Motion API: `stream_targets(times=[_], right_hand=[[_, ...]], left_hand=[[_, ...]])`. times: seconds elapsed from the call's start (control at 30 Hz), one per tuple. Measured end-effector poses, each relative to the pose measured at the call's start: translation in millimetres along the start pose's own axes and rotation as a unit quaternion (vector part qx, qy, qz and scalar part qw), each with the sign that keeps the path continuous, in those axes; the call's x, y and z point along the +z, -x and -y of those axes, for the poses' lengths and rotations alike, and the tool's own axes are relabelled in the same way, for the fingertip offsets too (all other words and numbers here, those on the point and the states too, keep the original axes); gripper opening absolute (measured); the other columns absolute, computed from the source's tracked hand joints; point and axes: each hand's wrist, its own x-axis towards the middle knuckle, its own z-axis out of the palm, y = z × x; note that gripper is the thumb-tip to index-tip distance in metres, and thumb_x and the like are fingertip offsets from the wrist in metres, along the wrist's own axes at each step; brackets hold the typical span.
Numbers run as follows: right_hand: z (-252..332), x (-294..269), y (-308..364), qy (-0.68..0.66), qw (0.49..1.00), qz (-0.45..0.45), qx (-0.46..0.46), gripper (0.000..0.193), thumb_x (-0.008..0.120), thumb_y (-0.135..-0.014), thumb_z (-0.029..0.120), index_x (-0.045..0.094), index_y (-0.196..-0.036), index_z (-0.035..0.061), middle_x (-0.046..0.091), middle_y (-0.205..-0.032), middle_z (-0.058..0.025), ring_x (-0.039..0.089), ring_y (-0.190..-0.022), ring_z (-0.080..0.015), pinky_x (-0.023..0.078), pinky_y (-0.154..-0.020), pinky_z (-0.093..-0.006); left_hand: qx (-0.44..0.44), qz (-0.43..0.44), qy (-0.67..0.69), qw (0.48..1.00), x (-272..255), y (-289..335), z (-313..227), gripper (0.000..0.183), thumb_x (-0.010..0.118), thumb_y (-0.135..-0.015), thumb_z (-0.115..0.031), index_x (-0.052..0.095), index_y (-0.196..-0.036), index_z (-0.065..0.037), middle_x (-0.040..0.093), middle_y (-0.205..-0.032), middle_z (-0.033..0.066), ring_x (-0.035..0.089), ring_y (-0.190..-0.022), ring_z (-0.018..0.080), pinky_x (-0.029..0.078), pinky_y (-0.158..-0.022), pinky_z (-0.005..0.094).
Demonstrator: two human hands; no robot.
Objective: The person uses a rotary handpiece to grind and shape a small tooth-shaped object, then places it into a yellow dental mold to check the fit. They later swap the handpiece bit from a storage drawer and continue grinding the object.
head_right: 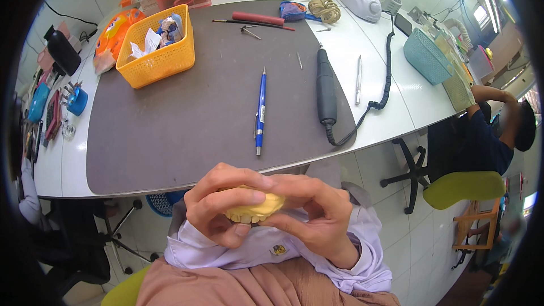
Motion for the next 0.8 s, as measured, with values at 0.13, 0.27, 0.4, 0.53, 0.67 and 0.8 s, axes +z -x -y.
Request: stream_targets(times=[0.13,0.27,0.4,0.53,0.67,0.8], right_hand=[[-1.5,0.2,0.3,-0.006,1.000,-0.005,-0.001,0.037,0.070,-0.070,-0.006,0.054,-0.103,-0.0092,0.059,-0.104,-0.0207,0.062,-0.093,-0.0234,0.054,-0.078,-0.0309],[-1.9,-0.4,0.6,-0.010,1.000,0.000,-0.002,0.037,0.071,-0.070,-0.005,0.054,-0.103,-0.0091,0.059,-0.104,-0.0206,0.062,-0.093,-0.0232,0.053,-0.078,-0.0308],[-3.8,-1.1,3.7,-0.027,1.000,-0.006,0.000,0.037,0.071,-0.070,-0.004,0.054,-0.103,-0.0088,0.060,-0.104,-0.0206,0.062,-0.093,-0.0229,0.053,-0.078,-0.0308],[-4.3,-0.5,3.3,-0.039,0.999,-0.001,0.013,0.037,0.072,-0.070,-0.003,0.054,-0.102,-0.0086,0.060,-0.105,-0.0208,0.062,-0.093,-0.0220,0.052,-0.078,-0.0304],[-5.0,-2.8,5.3,-0.051,0.998,-0.006,0.021,0.038,0.073,-0.070,-0.001,0.054,-0.102,-0.0088,0.060,-0.105,-0.0206,0.061,-0.093,-0.0209,0.052,-0.079,-0.0300],[-4.1,-2.1,5.0,-0.058,0.998,-0.007,0.019,0.037,0.073,-0.071,0.001,0.054,-0.101,-0.0089,0.060,-0.104,-0.0203,0.061,-0.093,-0.0204,0.051,-0.080,-0.0300]], left_hand=[[-0.004,0.003,-0.008,1.000,-1.1,-1.0,-1.3,0.047,0.062,-0.052,0.001,0.060,-0.099,0.003,0.060,-0.099,0.0181,0.058,-0.073,0.0237,0.047,-0.060,0.0285],[0.003,-0.005,-0.013,1.000,0.1,-0.6,-1.7,0.048,0.062,-0.052,0.003,0.060,-0.100,0.003,0.060,-0.099,0.0176,0.058,-0.073,0.0233,0.047,-0.059,0.0281],[0.011,-0.003,-0.032,0.999,0.9,-2.5,-5.5,0.048,0.062,-0.053,0.005,0.060,-0.101,0.003,0.060,-0.099,0.0171,0.058,-0.072,0.0231,0.047,-0.058,0.0282],[0.012,-0.001,-0.046,0.999,-2.3,-2.6,-8.9,0.050,0.063,-0.054,0.006,0.059,-0.104,0.004,0.060,-0.099,0.0172,0.058,-0.071,0.0230,0.046,-0.057,0.0281],[0.014,0.003,-0.063,0.998,-1.9,-4.1,-11.5,0.052,0.062,-0.055,0.006,0.058,-0.108,0.006,0.060,-0.099,0.0177,0.058,-0.071,0.0237,0.047,-0.058,0.0280],[0.043,-0.007,-0.089,0.995,-0.3,-5.6,-8.6,0.043,0.063,-0.061,-0.001,0.058,-0.103,0.008,0.063,-0.092,0.0179,0.061,-0.071,0.0215,0.047,-0.057,0.0266]])
